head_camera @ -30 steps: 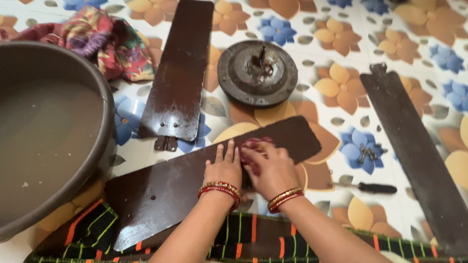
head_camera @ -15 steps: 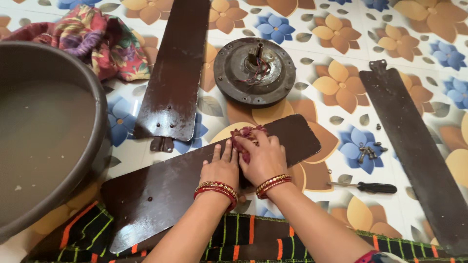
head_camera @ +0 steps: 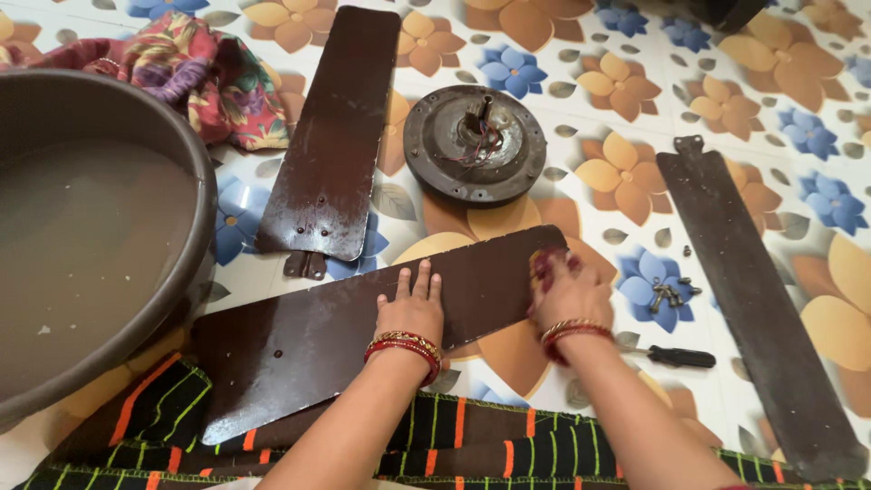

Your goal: The person sits on a tiled floor and wipes the surfaces of disassembled ceiling fan blades with a cloth. They handle each blade one at a time, turning them over to clean both sides, while a fan motor housing and a basin of water remain nearby.

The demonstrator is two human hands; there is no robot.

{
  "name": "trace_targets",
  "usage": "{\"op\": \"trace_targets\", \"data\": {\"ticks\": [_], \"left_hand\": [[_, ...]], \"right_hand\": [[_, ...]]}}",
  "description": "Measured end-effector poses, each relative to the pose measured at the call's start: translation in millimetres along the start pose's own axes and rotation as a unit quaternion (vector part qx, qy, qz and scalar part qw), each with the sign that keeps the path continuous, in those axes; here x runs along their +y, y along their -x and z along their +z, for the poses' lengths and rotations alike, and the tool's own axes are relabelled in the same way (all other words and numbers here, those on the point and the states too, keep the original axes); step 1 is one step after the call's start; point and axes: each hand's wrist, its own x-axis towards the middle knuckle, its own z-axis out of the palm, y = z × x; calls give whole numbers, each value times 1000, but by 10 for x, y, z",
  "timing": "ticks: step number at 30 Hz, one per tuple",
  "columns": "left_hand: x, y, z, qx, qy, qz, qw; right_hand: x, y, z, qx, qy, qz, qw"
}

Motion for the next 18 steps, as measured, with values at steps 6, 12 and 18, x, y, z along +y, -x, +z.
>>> {"op": "trace_targets", "data": {"ticks": [6, 12, 18], "left_hand": [[-117, 55, 43, 71, 55, 31, 996], [-482, 95, 165, 247, 169, 13, 954], [-959, 295, 181, 307, 225, -185, 906]], "right_hand": [[201, 152, -357, -284, -400, 85, 867], [463, 487, -815, -284, -756, 176, 564], [178, 770, -1054, -281, -831, 129, 462]]}}
